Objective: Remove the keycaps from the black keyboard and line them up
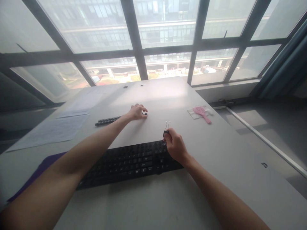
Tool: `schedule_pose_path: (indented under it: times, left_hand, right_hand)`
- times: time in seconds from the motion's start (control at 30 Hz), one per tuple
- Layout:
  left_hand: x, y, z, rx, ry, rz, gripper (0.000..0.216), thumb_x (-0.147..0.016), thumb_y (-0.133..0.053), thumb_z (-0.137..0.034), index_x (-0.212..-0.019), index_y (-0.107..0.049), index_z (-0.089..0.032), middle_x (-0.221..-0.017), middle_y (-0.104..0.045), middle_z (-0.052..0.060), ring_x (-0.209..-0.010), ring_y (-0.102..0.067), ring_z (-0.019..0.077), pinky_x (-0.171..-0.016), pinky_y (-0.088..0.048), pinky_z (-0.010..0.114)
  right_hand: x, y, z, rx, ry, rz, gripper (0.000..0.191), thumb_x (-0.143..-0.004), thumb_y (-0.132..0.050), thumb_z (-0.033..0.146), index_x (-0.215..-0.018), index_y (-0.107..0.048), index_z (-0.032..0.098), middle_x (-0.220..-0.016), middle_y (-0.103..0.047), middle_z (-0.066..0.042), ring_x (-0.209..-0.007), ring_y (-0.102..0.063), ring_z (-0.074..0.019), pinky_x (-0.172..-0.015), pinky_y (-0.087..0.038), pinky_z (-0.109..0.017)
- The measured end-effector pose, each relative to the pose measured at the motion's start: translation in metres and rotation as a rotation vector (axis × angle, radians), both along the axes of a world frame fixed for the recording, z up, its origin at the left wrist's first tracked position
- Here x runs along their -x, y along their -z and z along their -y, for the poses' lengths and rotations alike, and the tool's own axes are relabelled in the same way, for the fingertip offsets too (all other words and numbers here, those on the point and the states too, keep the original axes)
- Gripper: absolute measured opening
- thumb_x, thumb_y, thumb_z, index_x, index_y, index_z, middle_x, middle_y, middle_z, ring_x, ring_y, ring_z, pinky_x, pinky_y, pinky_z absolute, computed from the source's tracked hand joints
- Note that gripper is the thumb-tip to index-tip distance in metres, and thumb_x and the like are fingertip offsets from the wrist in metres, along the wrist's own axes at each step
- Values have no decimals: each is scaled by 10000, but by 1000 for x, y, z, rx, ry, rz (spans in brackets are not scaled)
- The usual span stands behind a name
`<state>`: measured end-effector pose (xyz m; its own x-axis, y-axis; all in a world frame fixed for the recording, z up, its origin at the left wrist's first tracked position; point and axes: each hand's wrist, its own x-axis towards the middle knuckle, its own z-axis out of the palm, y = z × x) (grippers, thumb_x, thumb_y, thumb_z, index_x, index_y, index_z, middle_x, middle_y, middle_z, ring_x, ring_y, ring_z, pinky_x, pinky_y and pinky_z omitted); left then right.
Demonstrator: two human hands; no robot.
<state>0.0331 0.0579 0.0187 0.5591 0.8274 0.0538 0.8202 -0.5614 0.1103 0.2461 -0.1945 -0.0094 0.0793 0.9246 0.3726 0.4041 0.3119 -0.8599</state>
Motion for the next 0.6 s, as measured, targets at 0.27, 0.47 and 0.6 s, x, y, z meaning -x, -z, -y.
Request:
schedule_pose_path:
  times: [0.27, 0.47, 0.6]
  left_hand:
    - [0, 3, 0, -24, -13, 21, 209, -737, -708, -407, -842, -753, -232, -1167, -597, 80, -1136, -438, 321, -1001, -327, 462]
    - [0, -1, 2, -12, -23, 40, 257, -712, -740, -421, -886, -750, -232, -1186, -583, 81, -1149, -438, 331, -1009, -341, 471]
    - [5, -18, 12, -69, -80, 117, 434, -786, -691, -465, -1152, -678, -231, -1262, -539, 99, -1176, -427, 333, -1001, -357, 474]
  right_hand:
    - [0, 0, 0, 11, -8, 2, 147, -986, -458, 300, -870, -520, 235, -705, -632, 0, -601, -577, -163, -605, -451, -266]
    - [0, -1, 0, 5, -11, -18, 172, -989, -463, 315, -848, -513, 230, -694, -620, 4, -568, -553, -149, -589, -450, -265]
    - [1, -3, -2, -13, 23, -129, 206, -991, -463, 338, -823, -499, 224, -682, -614, 11, -525, -531, -131, -539, -443, -251]
